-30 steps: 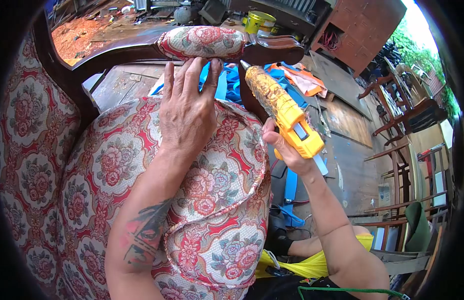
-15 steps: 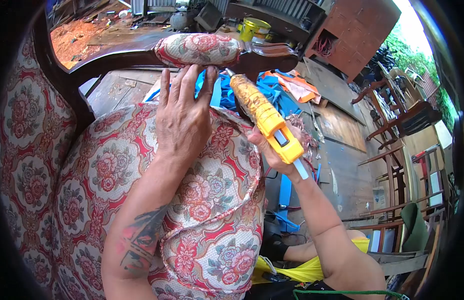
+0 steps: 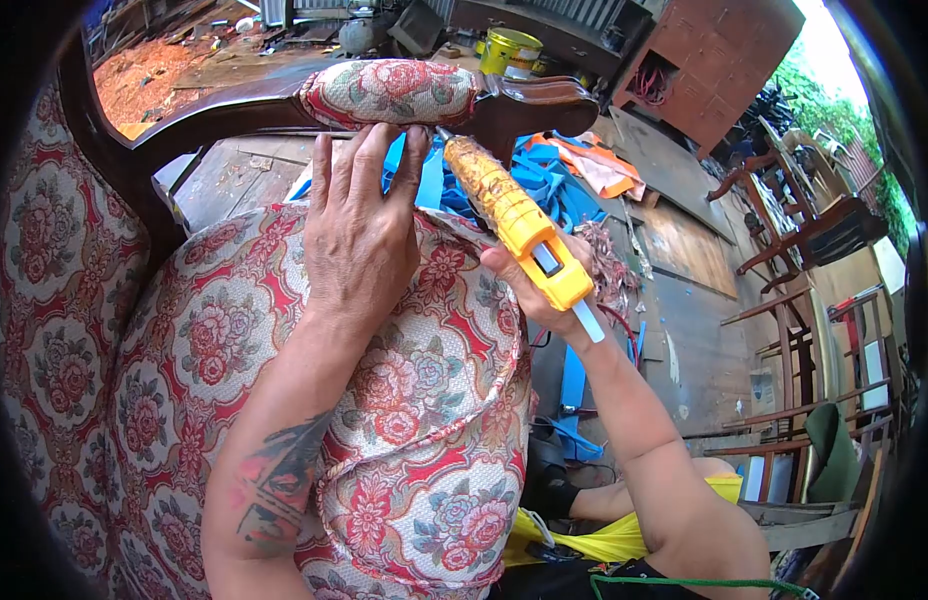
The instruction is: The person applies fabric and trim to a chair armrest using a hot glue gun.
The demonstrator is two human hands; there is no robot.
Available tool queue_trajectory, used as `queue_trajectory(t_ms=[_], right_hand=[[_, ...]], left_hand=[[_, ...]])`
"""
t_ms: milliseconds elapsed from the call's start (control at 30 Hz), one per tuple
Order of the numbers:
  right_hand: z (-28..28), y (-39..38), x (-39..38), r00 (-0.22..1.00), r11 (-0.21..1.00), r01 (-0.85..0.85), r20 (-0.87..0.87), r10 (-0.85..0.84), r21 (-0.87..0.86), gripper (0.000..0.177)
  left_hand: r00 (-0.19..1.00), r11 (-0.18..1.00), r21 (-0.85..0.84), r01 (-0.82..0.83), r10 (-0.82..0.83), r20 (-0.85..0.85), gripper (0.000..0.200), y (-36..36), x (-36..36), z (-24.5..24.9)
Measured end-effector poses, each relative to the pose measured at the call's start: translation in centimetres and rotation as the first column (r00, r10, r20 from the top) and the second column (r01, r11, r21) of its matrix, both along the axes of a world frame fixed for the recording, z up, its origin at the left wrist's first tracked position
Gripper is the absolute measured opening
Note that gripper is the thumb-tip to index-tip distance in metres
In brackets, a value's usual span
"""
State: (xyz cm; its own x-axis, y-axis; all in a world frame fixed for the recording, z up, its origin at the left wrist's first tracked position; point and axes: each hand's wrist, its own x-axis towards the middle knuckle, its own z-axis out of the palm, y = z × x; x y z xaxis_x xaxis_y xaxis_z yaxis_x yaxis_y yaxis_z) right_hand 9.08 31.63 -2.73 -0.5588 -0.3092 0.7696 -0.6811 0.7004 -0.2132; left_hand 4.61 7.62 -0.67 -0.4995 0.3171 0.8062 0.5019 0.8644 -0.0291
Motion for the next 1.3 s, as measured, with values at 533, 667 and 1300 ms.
queue_trajectory(t_ms=[533,667,1300], right_hand=[[-1.1,-0.2,-1.5,0.997,0.991,-0.081,0.009,0.083,-0.108,0.033],[-1.3,0.2,-1.7,0.996,0.992,-0.081,0.031,0.085,-0.093,0.033],[-1.6,0.3,-2.1,0.999,0.996,-0.047,0.014,0.048,-0.071,0.032]], left_hand=[[1.000,1.000,0.005,0.003,-0.003,0.018,0.075,0.0,0.1,0.0],[1.000,1.000,0.000,0.002,-0.002,0.013,0.075,0.0,0.1,0.1],[1.000,1.000,0.016,0.014,-0.014,0.023,0.072,0.0,0.2,0.0]])
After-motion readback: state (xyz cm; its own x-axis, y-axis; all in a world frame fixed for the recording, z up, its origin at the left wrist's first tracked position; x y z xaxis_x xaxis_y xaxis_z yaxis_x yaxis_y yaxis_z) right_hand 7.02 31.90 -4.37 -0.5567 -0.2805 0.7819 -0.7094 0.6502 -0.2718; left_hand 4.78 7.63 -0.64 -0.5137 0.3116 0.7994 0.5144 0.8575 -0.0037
